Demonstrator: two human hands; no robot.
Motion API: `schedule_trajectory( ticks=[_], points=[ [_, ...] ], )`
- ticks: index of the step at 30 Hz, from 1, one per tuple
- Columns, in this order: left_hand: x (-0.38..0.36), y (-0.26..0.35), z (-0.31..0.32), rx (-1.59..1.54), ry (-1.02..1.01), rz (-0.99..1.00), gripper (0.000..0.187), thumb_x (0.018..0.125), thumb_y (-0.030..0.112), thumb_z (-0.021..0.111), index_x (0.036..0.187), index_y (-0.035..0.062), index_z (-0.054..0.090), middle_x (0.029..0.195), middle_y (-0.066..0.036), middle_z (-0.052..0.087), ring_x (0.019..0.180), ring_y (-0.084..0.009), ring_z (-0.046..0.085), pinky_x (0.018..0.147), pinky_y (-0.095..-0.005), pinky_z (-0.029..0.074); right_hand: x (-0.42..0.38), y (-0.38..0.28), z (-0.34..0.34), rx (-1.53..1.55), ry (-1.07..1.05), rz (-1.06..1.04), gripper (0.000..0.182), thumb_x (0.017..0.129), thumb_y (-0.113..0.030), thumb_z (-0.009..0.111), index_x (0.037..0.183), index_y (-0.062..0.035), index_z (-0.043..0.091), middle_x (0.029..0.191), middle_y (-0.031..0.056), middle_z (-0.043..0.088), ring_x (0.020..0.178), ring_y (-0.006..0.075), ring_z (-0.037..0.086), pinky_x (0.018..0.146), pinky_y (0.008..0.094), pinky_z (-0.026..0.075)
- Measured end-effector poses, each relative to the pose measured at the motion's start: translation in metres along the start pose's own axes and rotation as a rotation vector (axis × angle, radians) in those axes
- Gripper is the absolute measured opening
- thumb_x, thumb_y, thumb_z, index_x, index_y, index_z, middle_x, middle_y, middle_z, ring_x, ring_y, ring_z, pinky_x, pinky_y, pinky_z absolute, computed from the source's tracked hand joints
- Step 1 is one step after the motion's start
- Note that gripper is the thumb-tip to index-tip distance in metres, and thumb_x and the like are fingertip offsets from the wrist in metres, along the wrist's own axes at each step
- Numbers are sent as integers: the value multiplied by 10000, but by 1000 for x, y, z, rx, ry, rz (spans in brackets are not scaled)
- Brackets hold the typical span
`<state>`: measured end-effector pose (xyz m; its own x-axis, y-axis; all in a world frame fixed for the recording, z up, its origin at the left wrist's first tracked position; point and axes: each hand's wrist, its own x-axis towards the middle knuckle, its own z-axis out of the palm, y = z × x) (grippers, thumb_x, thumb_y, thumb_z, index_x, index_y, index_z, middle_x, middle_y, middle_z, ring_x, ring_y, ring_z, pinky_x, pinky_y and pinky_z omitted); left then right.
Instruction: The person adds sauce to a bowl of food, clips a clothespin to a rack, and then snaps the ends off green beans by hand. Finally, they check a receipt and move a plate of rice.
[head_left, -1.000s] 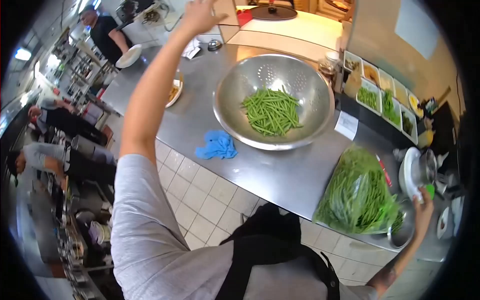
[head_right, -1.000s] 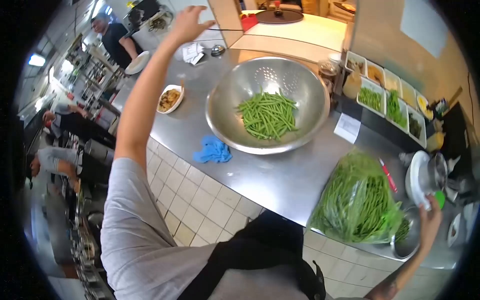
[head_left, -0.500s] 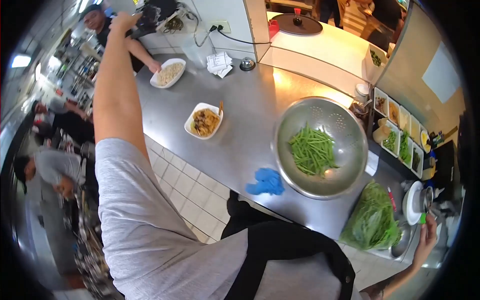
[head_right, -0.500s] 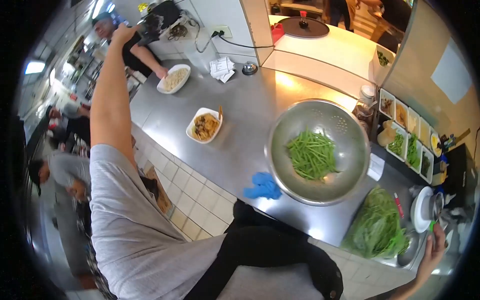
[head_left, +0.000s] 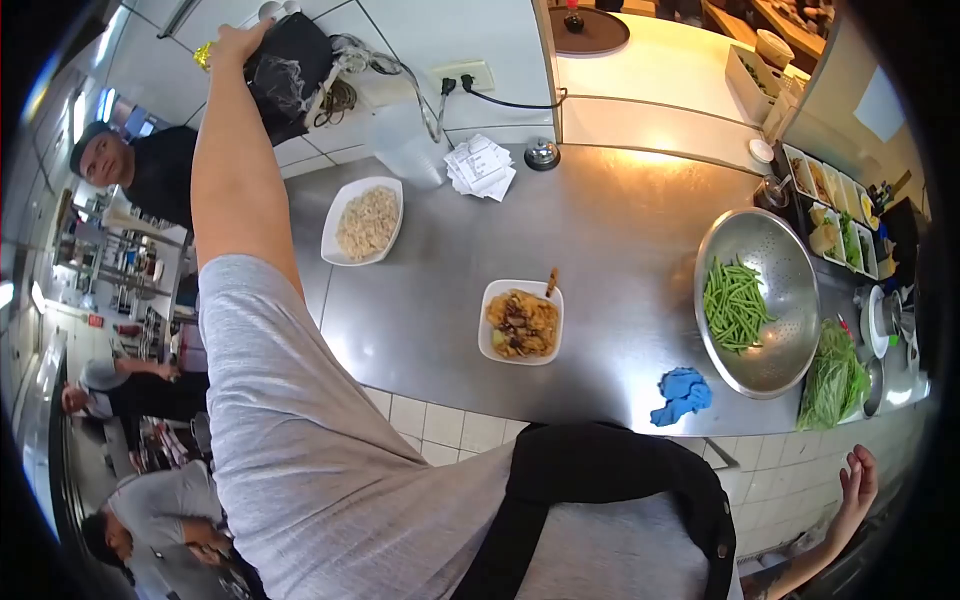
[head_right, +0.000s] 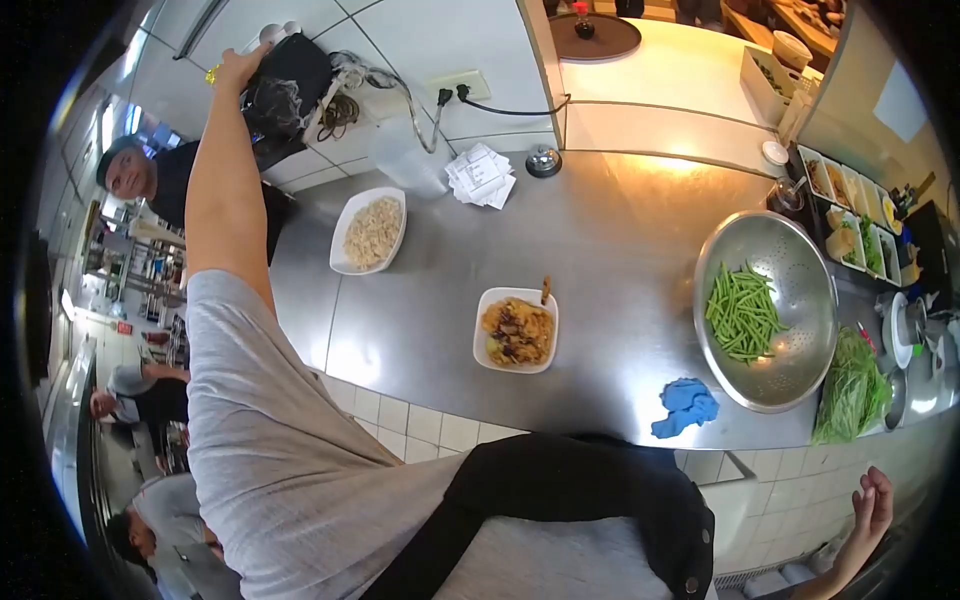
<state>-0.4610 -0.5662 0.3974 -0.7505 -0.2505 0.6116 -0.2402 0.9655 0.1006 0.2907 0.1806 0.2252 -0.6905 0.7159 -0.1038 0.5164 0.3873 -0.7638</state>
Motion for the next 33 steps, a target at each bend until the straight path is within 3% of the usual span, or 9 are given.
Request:
schedule_trajectory(
  ticks=[4,9,13,16,21,23,26,28,33],
  points=[
    [5,5,6,-64,-12,-194,978,660,663,603,1379,52,348,1339,-215,466,1219,-414,455,983,-563,335,-20,-23,24,25,65,31,302,930,-263,551,1153,-62,585,1104,21,594,1028,116,554,877,266,407],
    [-3,23,2,6,-11,-234,863,667,620,602,1338,102,439,1312,-200,499,1208,-411,466,957,-613,315,-13,-40,56,58,46,6,295,929,-255,557,1151,-63,587,1103,7,600,1012,98,561,833,249,424],
    [0,26,-2,47,-81,-172,645,742,516,549,1240,106,552,1272,-198,536,1193,-416,480,943,-638,297,-6,-51,69,43,17,-15,284,930,-237,557,1146,-55,588,1099,5,603,999,89,563,825,234,423],
    [13,16,8,-102,132,-81,469,805,405,487,1139,107,628,1224,-202,569,1183,-408,493,938,-617,326,-5,-55,73,44,16,-35,278,930,-228,558,1141,-50,589,1098,5,605,990,88,565,822,231,424],
    [22,1,9,-123,200,-77,418,841,345,449,1121,96,633,1219,-208,570,1119,-397,547,875,-588,411,7,-54,74,49,-17,-49,268,931,-208,558,1140,-43,588,1091,9,606,987,93,567,817,230,426],
    [49,-27,14,-2,382,-22,402,846,299,448,1044,6,641,1077,-197,639,989,-386,619,806,-503,483,12,-56,76,45,-30,-58,261,931,-201,556,1132,-39,591,1084,12,606,978,94,565,815,230,425],
    [30,-35,-33,315,479,43,322,842,225,492,1026,3,635,1039,-208,641,850,-372,657,712,-447,533,23,-62,86,41,-51,-83,249,929,-187,553,1117,-31,597,1069,17,606,960,96,561,811,232,424],
    [-27,-3,-81,-1105,570,-98,211,812,86,548,983,-11,622,940,-166,648,784,-307,660,668,-384,541,36,-79,100,-14,-109,-159,223,916,-167,562,1080,-23,606,1040,25,608,933,99,552,807,234,422],
    [-72,-42,-102,-1140,426,4,363,763,-39,591,1121,7,547,1003,-148,612,759,-246,645,605,-341,537,81,-201,208,158,-407,-403,204,862,-151,608,1017,-16,609,1012,43,604,899,119,570,810,261,452]
  ],
)
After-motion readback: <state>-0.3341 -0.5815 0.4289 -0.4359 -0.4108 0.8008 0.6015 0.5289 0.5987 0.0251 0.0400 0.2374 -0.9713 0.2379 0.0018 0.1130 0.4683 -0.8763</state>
